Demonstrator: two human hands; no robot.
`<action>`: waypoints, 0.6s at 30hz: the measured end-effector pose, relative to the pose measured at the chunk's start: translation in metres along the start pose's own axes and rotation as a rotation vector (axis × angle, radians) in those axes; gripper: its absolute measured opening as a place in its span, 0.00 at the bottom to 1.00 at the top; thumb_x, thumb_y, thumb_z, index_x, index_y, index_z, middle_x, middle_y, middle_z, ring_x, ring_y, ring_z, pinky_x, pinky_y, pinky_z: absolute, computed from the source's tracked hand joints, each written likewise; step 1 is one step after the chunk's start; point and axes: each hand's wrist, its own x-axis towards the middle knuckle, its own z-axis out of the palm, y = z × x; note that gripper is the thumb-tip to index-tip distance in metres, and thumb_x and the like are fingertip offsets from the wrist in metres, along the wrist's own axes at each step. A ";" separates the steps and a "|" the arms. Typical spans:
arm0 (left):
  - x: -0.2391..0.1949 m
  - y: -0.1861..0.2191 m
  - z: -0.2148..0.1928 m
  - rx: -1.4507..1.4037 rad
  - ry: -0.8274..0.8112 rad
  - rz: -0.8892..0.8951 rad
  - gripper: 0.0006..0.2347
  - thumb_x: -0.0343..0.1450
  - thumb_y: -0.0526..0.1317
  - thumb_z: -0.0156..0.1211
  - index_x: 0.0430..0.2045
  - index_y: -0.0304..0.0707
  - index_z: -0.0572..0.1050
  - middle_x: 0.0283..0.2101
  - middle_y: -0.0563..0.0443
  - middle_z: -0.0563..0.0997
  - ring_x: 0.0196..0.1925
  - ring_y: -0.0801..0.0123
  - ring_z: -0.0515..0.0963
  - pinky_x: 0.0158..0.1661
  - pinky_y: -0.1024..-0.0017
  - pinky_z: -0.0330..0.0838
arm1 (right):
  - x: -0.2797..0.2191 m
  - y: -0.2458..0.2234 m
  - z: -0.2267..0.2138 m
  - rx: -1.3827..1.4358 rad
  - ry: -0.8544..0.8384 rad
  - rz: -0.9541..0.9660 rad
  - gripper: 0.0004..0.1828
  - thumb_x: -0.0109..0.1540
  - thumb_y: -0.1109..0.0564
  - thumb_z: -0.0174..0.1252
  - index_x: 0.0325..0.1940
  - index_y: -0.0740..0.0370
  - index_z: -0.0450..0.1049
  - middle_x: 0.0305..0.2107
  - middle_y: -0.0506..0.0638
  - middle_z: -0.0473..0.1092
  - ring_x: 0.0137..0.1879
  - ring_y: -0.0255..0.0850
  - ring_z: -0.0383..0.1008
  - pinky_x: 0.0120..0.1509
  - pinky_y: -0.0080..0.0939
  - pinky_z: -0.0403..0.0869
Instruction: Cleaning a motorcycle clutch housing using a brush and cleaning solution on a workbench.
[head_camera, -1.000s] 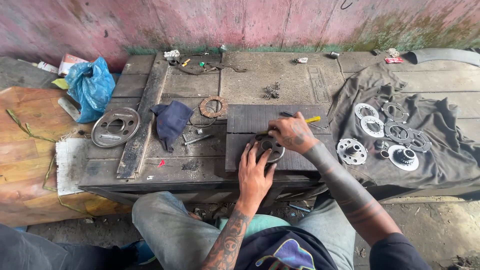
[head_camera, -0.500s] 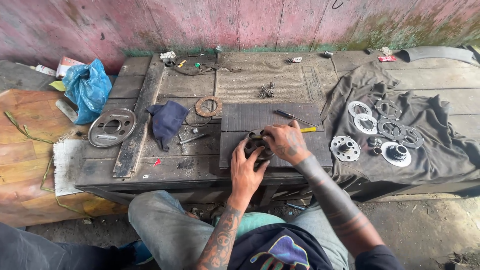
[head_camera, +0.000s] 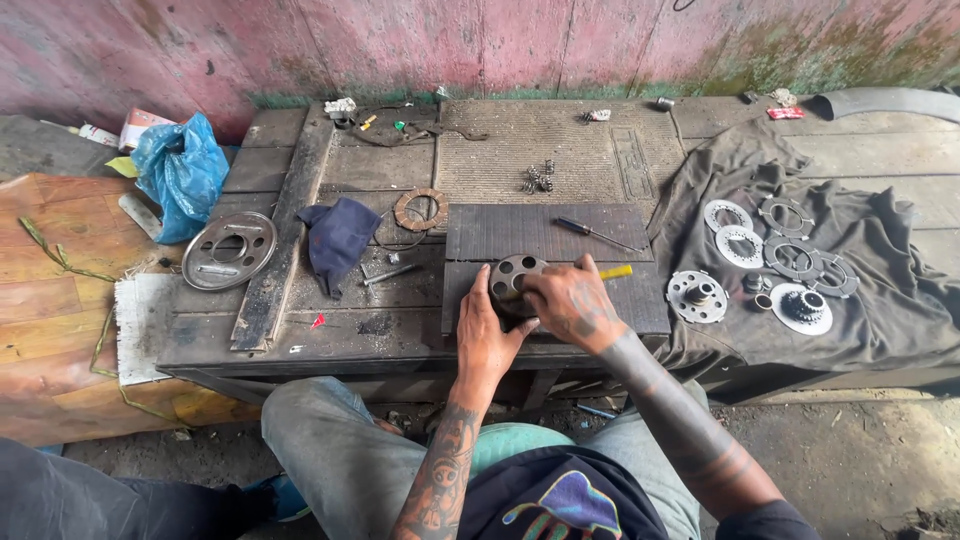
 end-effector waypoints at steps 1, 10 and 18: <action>0.003 0.003 -0.003 0.019 -0.043 -0.031 0.50 0.53 0.44 0.81 0.70 0.38 0.54 0.62 0.34 0.71 0.63 0.43 0.72 0.60 0.50 0.68 | -0.006 -0.002 -0.004 0.003 -0.036 0.024 0.07 0.60 0.47 0.59 0.41 0.39 0.78 0.30 0.44 0.78 0.44 0.43 0.81 0.57 0.49 0.63; 0.017 0.005 -0.011 0.142 -0.168 -0.046 0.50 0.52 0.51 0.80 0.68 0.39 0.56 0.57 0.38 0.74 0.59 0.46 0.72 0.54 0.52 0.67 | -0.041 0.026 -0.006 0.017 0.027 0.140 0.06 0.61 0.47 0.59 0.41 0.41 0.78 0.29 0.42 0.77 0.42 0.42 0.81 0.56 0.47 0.65; 0.013 0.001 -0.007 0.209 -0.149 -0.019 0.51 0.51 0.53 0.79 0.68 0.38 0.57 0.55 0.40 0.74 0.57 0.49 0.73 0.54 0.55 0.68 | -0.045 0.020 -0.002 0.097 0.004 0.097 0.04 0.61 0.47 0.59 0.39 0.40 0.78 0.30 0.41 0.78 0.42 0.41 0.81 0.56 0.46 0.65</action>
